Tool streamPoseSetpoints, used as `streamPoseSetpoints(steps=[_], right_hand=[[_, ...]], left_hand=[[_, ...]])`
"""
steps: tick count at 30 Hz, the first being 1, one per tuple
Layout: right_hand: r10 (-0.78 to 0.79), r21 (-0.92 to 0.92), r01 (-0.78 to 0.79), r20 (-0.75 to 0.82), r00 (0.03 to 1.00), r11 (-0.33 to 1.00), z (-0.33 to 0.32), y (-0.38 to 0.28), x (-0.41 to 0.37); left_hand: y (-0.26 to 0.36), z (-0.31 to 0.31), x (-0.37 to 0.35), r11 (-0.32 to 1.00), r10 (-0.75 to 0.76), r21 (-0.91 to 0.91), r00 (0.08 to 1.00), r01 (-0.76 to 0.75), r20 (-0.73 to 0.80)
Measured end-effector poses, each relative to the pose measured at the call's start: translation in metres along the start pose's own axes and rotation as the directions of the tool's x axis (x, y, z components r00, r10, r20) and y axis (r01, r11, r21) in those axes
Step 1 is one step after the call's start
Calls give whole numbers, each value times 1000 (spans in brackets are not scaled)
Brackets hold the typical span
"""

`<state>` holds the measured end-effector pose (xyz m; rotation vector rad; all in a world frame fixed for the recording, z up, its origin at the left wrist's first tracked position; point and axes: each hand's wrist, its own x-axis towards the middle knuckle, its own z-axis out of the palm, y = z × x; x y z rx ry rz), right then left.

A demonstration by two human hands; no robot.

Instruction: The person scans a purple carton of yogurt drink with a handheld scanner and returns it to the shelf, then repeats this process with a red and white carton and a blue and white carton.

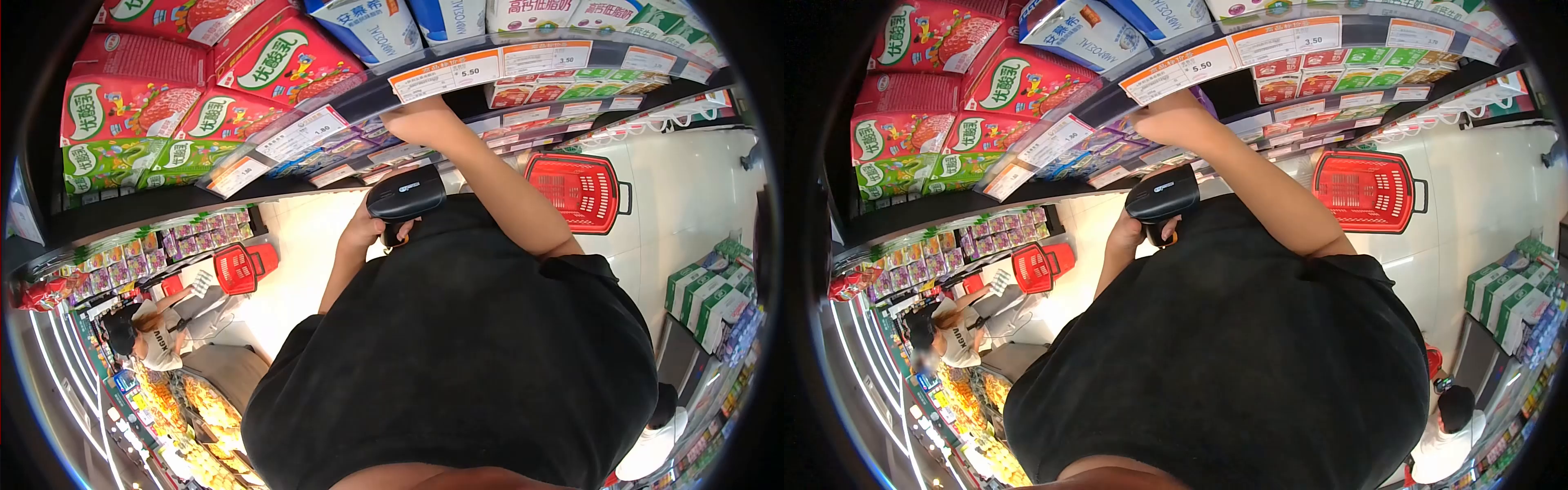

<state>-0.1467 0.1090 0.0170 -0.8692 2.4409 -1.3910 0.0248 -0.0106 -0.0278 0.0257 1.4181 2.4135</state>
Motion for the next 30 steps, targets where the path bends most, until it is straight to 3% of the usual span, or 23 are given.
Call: streamPoseSetpoints(steps=[1,3,5,9,11,15,17,19,21,23,25,27,29,30], right_hand=[[-54,-47,53,-23,998,997,2,1,2],[-20,-52,20,-7,1000,998,3,2,-4],[-121,8,129,-294,948,992,5,7,-10],[-59,116,96,-288,956,989,-14,10,-15],[50,304,45,-300,953,952,-22,9,-21],[142,471,10,-286,948,882,-38,10,-32],[222,549,-104,-153,963,829,-51,6,-39],[209,522,-70,-212,955,850,-56,10,-44],[303,680,-165,-89,949,715,-63,14,-54],[370,669,-249,-41,928,700,-60,37,-63],[277,900,-174,62,959,400,-60,47,-79],[304,930,-171,69,950,325,-43,69,-100],[252,967,-115,172,952,-226,-25,90,-117],[202,941,-113,185,962,-320,-21,92,-122]], left_hand=[[-1,0,-1,1000,1,-3,1000,-1,-4],[-1,1,-2,1000,11,-2,1000,-11,-7],[-2,1,-2,1000,15,-1,1000,-15,-10],[-2,2,-2,1000,7,-9,1000,-7,-20],[-2,1,0,1000,4,-15,1000,-4,-7],[0,5,6,1000,3,-18,1000,-3,-12],[-2,-1,10,1000,-9,-13,1000,10,26],[-5,-8,15,1000,-16,-3,997,16,70],[-9,-10,15,1000,-18,-14,998,19,55],[-8,-8,18,1000,-12,-15,998,13,59],[-8,-10,17,1000,4,-3,996,-3,84],[-14,-17,14,999,27,-41,997,-24,78],[-18,-19,16,996,50,-81,996,-43,77],[-19,-18,18,991,102,-95,992,-95,70]])
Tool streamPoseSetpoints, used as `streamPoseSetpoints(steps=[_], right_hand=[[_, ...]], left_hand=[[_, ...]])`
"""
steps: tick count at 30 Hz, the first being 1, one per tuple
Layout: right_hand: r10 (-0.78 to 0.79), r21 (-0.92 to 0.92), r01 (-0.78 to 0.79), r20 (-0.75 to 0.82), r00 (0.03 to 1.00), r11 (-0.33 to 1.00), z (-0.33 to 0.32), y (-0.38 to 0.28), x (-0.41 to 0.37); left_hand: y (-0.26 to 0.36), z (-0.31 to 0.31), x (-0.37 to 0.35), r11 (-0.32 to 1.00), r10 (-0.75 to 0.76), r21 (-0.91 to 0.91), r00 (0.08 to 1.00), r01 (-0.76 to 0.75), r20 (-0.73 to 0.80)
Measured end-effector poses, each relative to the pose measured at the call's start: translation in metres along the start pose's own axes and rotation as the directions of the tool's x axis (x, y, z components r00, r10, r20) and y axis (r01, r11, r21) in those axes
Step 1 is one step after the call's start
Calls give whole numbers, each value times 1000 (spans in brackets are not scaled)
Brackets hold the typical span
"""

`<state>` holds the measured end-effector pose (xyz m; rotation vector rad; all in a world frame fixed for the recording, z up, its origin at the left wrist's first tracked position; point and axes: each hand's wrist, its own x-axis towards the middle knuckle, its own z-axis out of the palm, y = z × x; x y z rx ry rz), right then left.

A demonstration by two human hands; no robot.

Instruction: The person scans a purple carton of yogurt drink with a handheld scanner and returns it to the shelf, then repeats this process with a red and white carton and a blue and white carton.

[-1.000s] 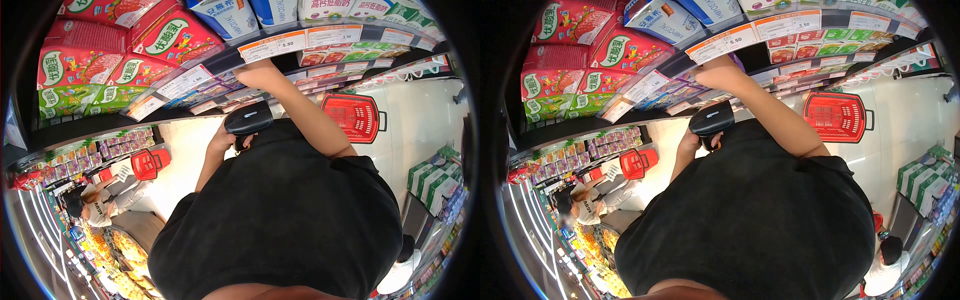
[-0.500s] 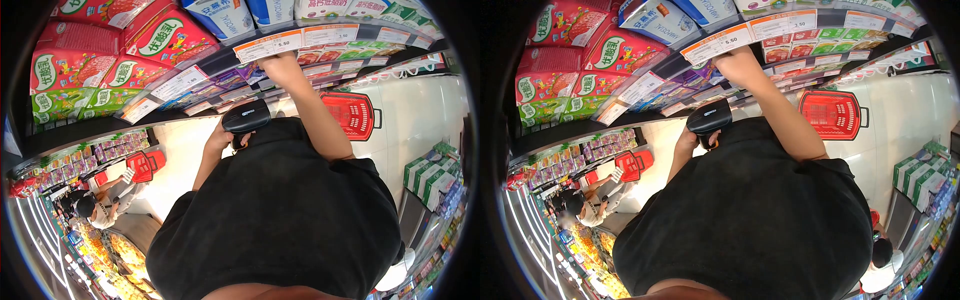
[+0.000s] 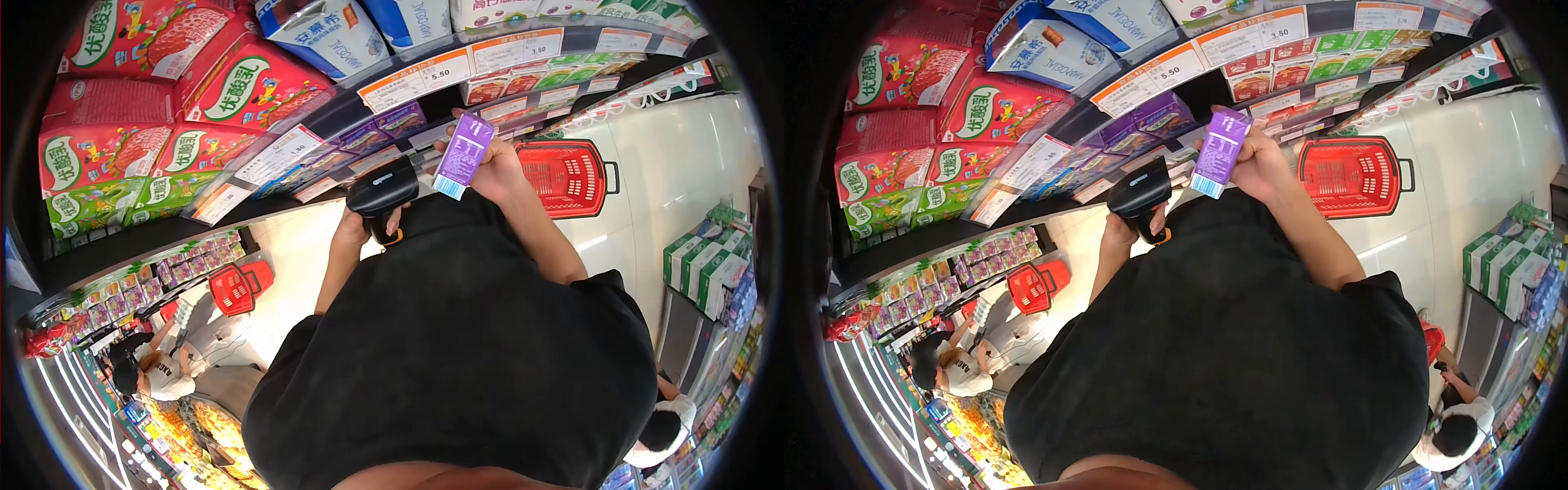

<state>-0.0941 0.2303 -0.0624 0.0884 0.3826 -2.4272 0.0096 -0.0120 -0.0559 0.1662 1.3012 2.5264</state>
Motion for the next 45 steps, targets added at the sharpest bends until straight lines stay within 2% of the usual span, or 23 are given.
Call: streamPoseSetpoints(steps=[1,3,5,7,11,13,15,17,19,21,25,27,35,38,40,45], right_hand=[[-3,1,3,-4,1000,1000,-4,0,-1],[82,83,-82,3,997,993,-4,-1,-2],[89,73,-91,34,995,993,1,1,-2],[121,155,-137,106,987,978,3,2,0],[73,111,-93,176,982,989,-3,2,1],[82,120,-105,183,980,987,-4,4,1],[90,132,-116,190,978,984,-8,9,2],[95,-21,-94,73,993,995,-14,16,3],[125,35,-127,54,991,991,-14,14,6],[136,75,-147,127,982,986,-13,11,11],[150,110,-161,105,983,981,-4,7,7],[203,204,-233,161,966,951,-5,5,6],[129,193,-161,170,977,968,-5,7,4],[106,160,-141,208,972,977,-10,8,3],[45,89,-53,91,995,995,-7,13,-2],[15,-56,-12,68,998,998,5,12,1]], left_hand=[[0,1,1,999,52,-9,999,-52,-4],[2,6,4,998,56,-6,998,-56,-14],[8,13,8,997,77,5,996,-77,-38],[11,16,11,996,82,17,996,-82,-32],[5,6,5,1000,31,5,999,-30,-40],[3,1,2,998,-36,48,999,37,-34],[3,2,2,998,-36,55,998,38,-42],[7,9,5,997,-37,63,998,40,-49],[10,15,7,999,11,43,997,-8,-77],[8,12,6,999,19,37,997,-16,-70],[4,5,3,999,25,21,998,-24,-59],[5,7,2,999,20,29,997,-18,-74],[8,10,2,999,-7,32,995,10,-104],[4,0,-1,997,-20,68,999,22,-29],[6,4,-1,997,-20,74,998,24,-58],[8,10,1,999,-5,41,993,10,-118]])
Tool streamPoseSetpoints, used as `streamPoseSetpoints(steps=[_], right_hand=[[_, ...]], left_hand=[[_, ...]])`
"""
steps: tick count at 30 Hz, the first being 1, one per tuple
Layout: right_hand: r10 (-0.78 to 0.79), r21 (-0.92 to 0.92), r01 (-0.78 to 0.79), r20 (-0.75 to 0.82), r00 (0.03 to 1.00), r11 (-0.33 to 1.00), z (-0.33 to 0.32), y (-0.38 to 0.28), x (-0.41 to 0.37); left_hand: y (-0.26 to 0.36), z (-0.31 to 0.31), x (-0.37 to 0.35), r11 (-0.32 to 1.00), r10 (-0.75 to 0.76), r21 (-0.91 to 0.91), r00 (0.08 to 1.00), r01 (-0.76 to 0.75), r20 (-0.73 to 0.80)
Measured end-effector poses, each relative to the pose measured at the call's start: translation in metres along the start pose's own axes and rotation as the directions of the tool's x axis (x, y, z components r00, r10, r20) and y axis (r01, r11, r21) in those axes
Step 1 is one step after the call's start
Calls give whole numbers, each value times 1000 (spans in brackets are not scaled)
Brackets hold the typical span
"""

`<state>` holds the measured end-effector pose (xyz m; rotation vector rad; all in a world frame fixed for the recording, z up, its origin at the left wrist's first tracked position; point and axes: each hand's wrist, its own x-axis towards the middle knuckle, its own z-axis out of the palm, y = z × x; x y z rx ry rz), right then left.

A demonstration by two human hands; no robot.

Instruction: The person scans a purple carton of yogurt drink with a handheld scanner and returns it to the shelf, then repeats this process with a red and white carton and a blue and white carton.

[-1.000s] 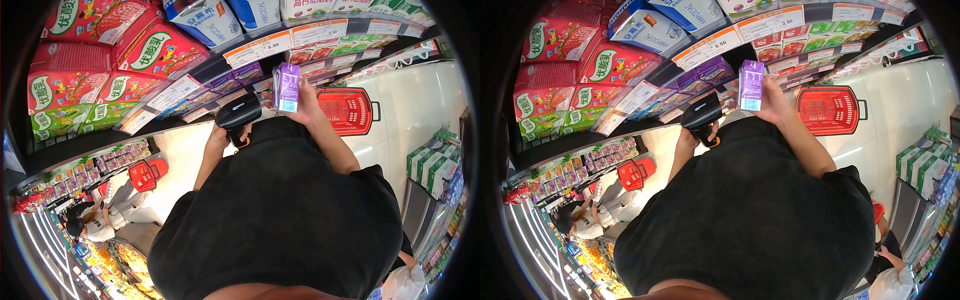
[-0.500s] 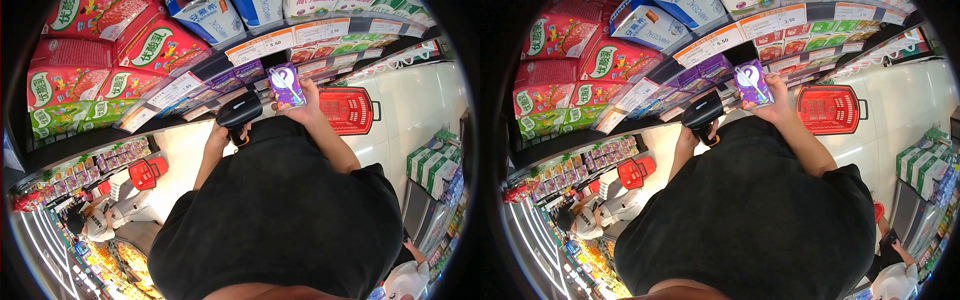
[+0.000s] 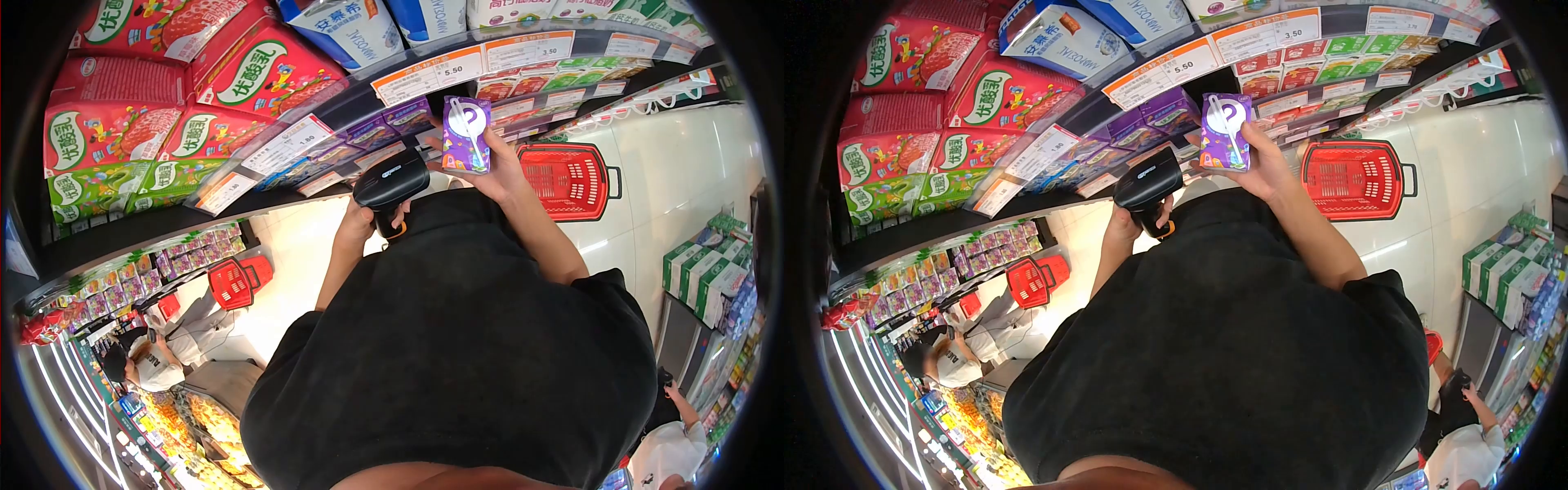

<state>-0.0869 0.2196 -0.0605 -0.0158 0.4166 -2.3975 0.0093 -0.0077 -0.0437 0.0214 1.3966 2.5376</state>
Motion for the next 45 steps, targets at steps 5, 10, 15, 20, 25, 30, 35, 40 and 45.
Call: streamPoseSetpoints(steps=[5,10,15,20,25,30,35,40,45], right_hand=[[35,85,-30,-50,998,996,-24,-6,2],[88,53,-86,-23,996,995,-38,-10,0],[-48,-86,18,-356,933,996,-20,5,7],[-66,-216,-2,-305,950,976,-20,11,11],[-63,-305,-2,-205,977,952,-21,10,7],[-190,-443,133,-87,978,887,-15,11,7],[-160,-509,73,-129,979,858,-19,13,12],[-164,-474,98,-101,981,875,-6,13,9],[-148,-381,71,-178,973,922,-11,12,10]], left_hand=[[3,2,2,1000,16,-2,1000,-16,17],[5,5,3,998,39,-40,999,-38,28],[17,6,4,946,75,306,990,-109,123],[38,46,20,534,54,762,915,-365,400],[27,61,20,548,-97,794,922,-265,374],[29,58,22,489,-136,837,927,-245,350],[28,51,20,488,-160,839,921,-239,355],[28,41,20,693,-132,700,925,-172,357],[29,30,8,832,-21,550,986,-73,163]])
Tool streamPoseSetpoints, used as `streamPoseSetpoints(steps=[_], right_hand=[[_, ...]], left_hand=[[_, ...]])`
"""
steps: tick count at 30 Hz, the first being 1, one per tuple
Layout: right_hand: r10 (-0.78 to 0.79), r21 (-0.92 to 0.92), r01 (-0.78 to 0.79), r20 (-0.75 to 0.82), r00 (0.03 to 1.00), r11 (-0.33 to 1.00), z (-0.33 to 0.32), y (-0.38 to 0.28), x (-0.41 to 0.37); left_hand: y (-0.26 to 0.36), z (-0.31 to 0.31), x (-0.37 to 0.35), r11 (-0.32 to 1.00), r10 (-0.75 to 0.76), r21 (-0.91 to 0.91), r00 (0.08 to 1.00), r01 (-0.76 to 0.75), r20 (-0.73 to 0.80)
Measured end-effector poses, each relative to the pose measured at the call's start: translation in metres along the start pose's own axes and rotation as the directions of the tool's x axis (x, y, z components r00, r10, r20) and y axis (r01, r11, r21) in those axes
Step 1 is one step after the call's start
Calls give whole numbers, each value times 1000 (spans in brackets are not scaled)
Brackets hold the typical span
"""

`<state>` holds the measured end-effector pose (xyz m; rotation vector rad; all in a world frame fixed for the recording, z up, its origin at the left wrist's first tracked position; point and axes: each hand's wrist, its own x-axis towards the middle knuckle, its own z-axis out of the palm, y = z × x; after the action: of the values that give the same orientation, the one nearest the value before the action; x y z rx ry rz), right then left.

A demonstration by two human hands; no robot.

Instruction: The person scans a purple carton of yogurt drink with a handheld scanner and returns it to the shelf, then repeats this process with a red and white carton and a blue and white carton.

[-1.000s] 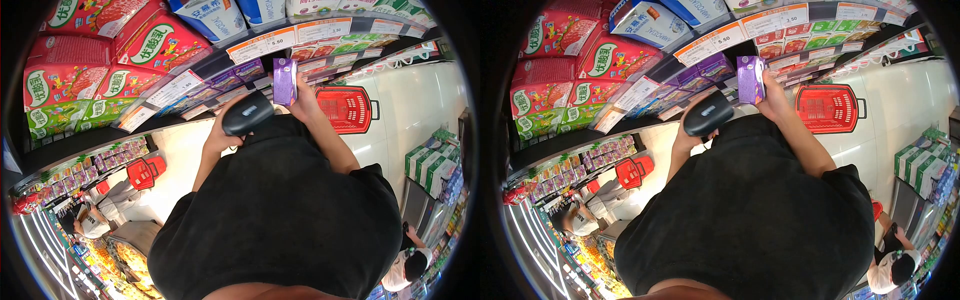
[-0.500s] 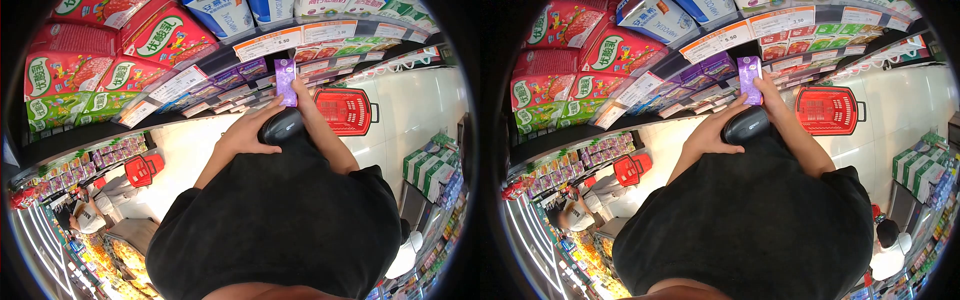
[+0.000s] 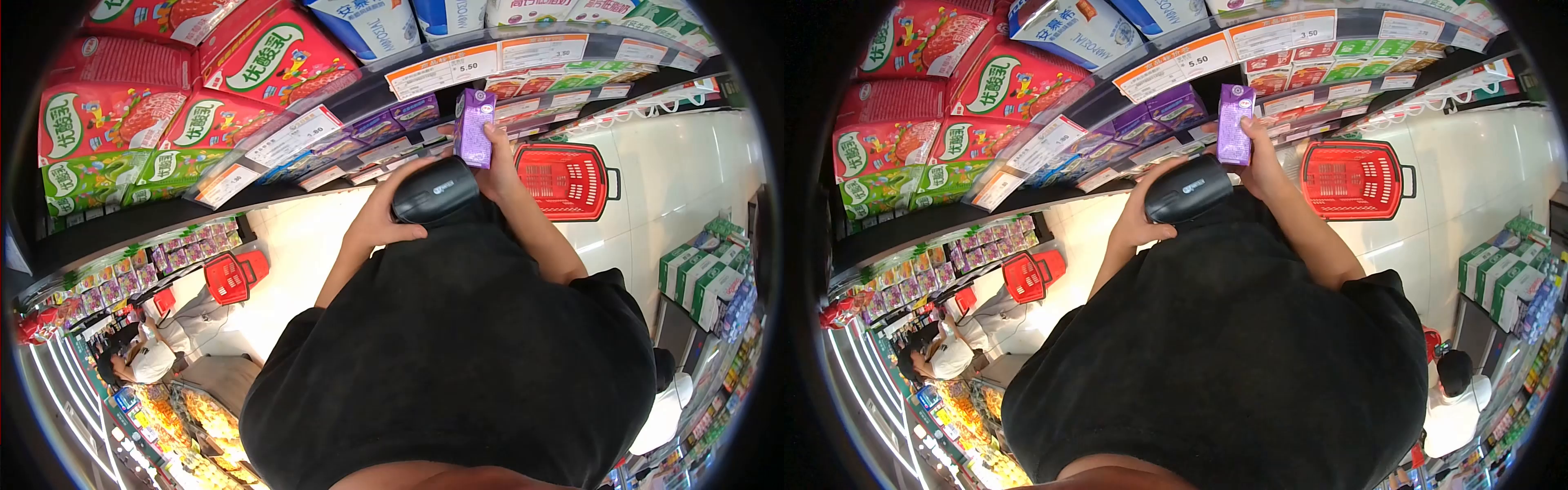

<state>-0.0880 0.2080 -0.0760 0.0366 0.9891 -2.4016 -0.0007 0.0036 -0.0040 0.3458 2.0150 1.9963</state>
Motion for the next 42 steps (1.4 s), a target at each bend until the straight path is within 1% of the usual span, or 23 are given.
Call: streamPoseSetpoints(steps=[1,2,3,5,6,9,11,12,14,16,18,22,27,30,31,32,33,34,37,38,39,41,42], right_hand=[[66,45,-64,-51,997,997,-1,-1,-1],[40,41,-39,-30,999,998,-2,-2,-3],[40,41,-39,-29,999,998,-3,-2,-2],[6,-90,-11,-56,998,996,-5,1,-2],[6,-90,-11,-56,998,996,-1,1,-2],[-82,-64,76,-99,992,995,8,1,1],[-270,-266,231,-117,956,936,3,8,4],[-269,-265,231,-116,956,936,5,5,3],[-484,-580,362,-65,873,730,11,-2,0],[-523,-599,383,-72,849,703,13,-1,0],[-563,-619,403,-78,823,674,14,-1,-1],[-560,-536,427,-107,821,729,17,-5,-2],[-550,-458,452,-100,829,765,2,1,1],[-400,-170,385,-61,915,907,-1,2,2],[-400,-170,385,-62,914,907,0,1,2],[-295,37,301,-119,948,953,2,1,2],[-177,246,210,-151,973,946,7,-3,1],[-163,336,169,-44,986,927,5,-7,-2],[-104,358,99,-5,995,929,18,-17,-8],[-104,358,99,-5,995,928,17,-17,-8],[-90,318,76,31,995,945,12,-17,-6],[-76,276,56,64,995,960,4,-16,-5],[-48,378,-7,135,990,926,1,-15,-5]], left_hand=[[-1,-1,-1,1000,10,-16,998,-11,-67],[-13,-4,-2,997,58,-51,994,-63,-90],[-12,-4,-2,997,58,-50,994,-63,-90],[-10,-2,-4,941,-115,-332,988,74,-106],[-12,1,-2,897,-117,-438,988,63,-96],[-12,1,0,874,-96,-481,995,67,-37],[-10,2,-1,895,-105,-439,993,72,-51],[-9,2,-1,914,-113,-397,991,77,-67],[-7,1,-2,927,-152,-358,984,111,-89],[-9,1,-2,937,-190,-318,976,146,-111],[-15,-1,0,988,-134,-100,975,117,-178],[-18,0,1,985,-142,-127,967,117,-212],[-21,-5,0,996,-78,-52,976,68,-204],[-14,-5,0,988,-115,-127,969,89,-217],[-15,-5,0,988,-116,-127,970,90,-215],[-16,-4,1,993,-68,-112,974,44,-217],[-16,-4,1,995,-19,-97,976,-2,-219],[-14,-4,1,995,-21,-96,976,0,-218],[-11,-5,1,992,-33,-125,975,5,-218],[-16,-7,1,992,9,-124,977,-36,-214],[-17,-8,1,989,50,-124,977,-77,-209],[-18,-8,1,987,38,-147,980,-68,-197],[-18,-8,1,984,27,-168,982,-58,-186]])
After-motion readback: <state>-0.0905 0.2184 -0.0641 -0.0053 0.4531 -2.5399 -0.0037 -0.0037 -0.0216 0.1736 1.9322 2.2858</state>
